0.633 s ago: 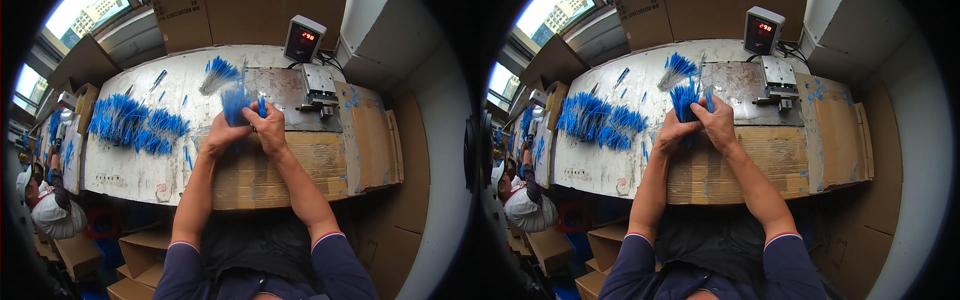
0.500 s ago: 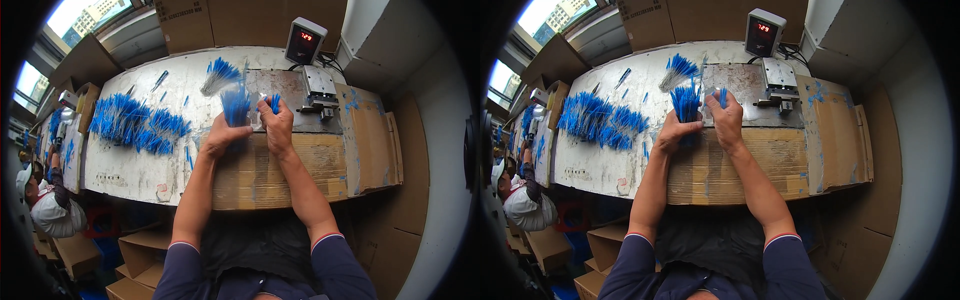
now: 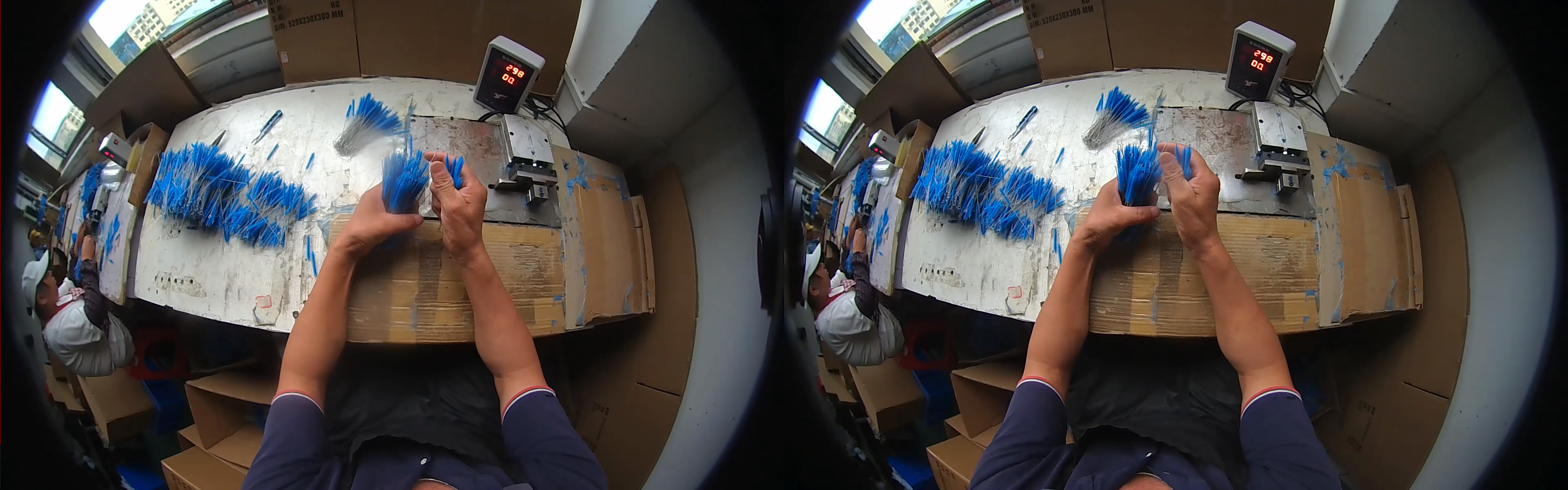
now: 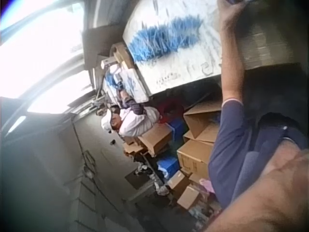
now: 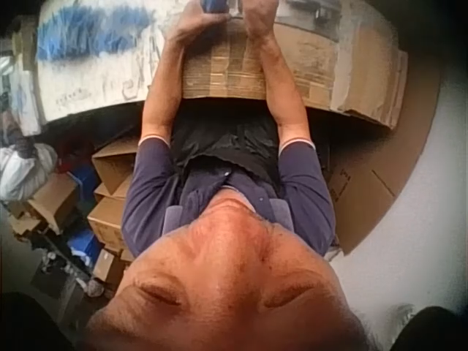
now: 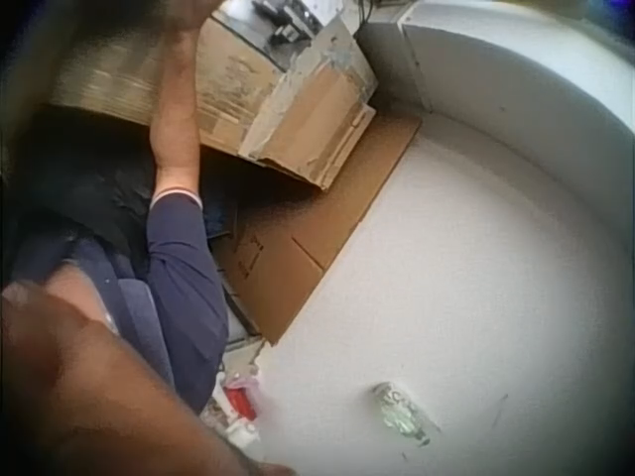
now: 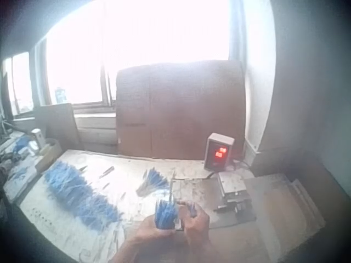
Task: The worker is manually assembling blue bristles into metal holders and using a crimping machine at a factory workbench.
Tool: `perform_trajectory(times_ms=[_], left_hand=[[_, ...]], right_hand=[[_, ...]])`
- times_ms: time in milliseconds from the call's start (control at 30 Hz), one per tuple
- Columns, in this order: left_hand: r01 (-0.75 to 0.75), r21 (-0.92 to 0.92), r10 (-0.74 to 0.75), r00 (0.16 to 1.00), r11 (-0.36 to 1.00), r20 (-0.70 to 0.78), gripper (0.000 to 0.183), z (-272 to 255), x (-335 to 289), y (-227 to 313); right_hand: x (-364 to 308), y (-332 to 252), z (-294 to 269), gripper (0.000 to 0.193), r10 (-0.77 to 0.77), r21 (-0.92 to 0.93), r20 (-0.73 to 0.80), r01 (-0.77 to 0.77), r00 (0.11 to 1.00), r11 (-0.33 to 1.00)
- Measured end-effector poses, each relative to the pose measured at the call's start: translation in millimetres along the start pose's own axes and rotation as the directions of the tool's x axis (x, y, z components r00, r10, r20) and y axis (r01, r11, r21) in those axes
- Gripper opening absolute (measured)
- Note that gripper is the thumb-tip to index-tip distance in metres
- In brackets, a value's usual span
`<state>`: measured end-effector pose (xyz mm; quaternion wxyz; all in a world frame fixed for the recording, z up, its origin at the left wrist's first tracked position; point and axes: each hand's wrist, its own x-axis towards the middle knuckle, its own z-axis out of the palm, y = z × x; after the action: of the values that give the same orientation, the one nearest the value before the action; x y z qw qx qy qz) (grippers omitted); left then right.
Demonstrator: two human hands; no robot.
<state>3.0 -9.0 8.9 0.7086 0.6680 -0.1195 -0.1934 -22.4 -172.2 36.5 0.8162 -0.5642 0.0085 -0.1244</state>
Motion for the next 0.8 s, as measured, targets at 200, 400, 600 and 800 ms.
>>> perform_trajectory(times_ms=[200, 400, 600, 800], left_hand=[[-0.036, 0.021, 0.036, 0.999, 0.999, 0.027, 0.037, 1, 0, 0], [0.003, -0.188, -0.028, 0.991, 0.982, -0.129, 0.049, -12, 3, -6], [-0.201, -0.456, 0.066, 0.953, 0.867, -0.294, 0.04, -10, 6, -4], [-0.235, -0.49, 0.041, 0.926, 0.839, -0.374, 0.037, -17, 9, -10]], right_hand=[[4, 0, -15, 0.015, -0.018, 0.095, 0.039, 0.014, 0.999, 0.995], [16, -12, -38, 0.015, -0.129, 0.246, -0.154, 0.164, 0.98, 0.955], [11, 6, -23, 0.013, 0.008, 0.178, -0.038, -0.001, 0.999, 0.984], [12, 22, -21, 0.015, 0.091, 0.165, -0.053, -0.081, 0.994, 0.983]])
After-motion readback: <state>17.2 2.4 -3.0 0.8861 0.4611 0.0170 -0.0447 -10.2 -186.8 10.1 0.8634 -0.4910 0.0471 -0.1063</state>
